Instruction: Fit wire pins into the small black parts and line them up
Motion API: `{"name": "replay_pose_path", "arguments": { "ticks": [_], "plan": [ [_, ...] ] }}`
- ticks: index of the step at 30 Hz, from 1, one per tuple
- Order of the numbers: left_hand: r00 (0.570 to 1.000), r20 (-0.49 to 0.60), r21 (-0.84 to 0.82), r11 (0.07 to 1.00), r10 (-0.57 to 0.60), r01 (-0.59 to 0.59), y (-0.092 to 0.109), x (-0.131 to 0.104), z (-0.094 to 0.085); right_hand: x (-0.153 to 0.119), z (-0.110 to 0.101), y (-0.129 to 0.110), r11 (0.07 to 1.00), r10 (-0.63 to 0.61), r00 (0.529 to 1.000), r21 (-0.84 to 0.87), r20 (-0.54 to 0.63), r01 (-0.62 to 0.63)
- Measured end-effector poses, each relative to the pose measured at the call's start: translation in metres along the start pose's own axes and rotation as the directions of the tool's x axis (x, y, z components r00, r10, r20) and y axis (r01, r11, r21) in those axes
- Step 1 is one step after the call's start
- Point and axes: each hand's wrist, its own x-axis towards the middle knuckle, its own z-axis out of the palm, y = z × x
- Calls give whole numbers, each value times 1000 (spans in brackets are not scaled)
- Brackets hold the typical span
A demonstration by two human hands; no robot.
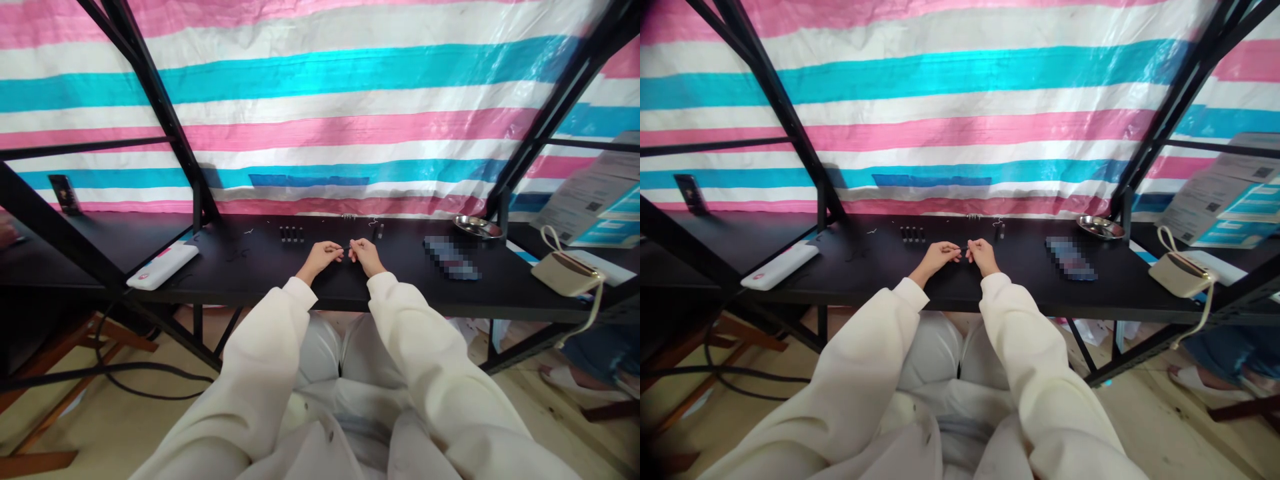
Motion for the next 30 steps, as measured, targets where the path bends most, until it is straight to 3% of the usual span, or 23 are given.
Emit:
{"name": "replay_pose_path", "arguments": {
  "ticks": [9, 15, 21, 25, 30],
  "plan": [
    [992, -114, -71, 996, 46, -54, 9, 0, -1, -5, 2, -6, 1000, -8, 997, -19, 79, 9],
    [999, -37, -72, 997, 36, -39, 6, 0, 1, -4, 4, -3, 1000, -10, 986, -10, 166, 12],
    [993, -57, 57, 994, 99, -96, 1, 4, 3, -3, 4, 2, 995, -52, 972, -74, 229, 71],
    [962, -266, 309, 951, 60, 26, -1, 16, -5, -3, 5, 2, 992, -42, 986, -115, 159, 61],
    [850, -527, 414, 873, -1, 258, 1, 30, -31, -3, 4, 4, 987, -48, 987, -142, 151, 69]
  ]
}}
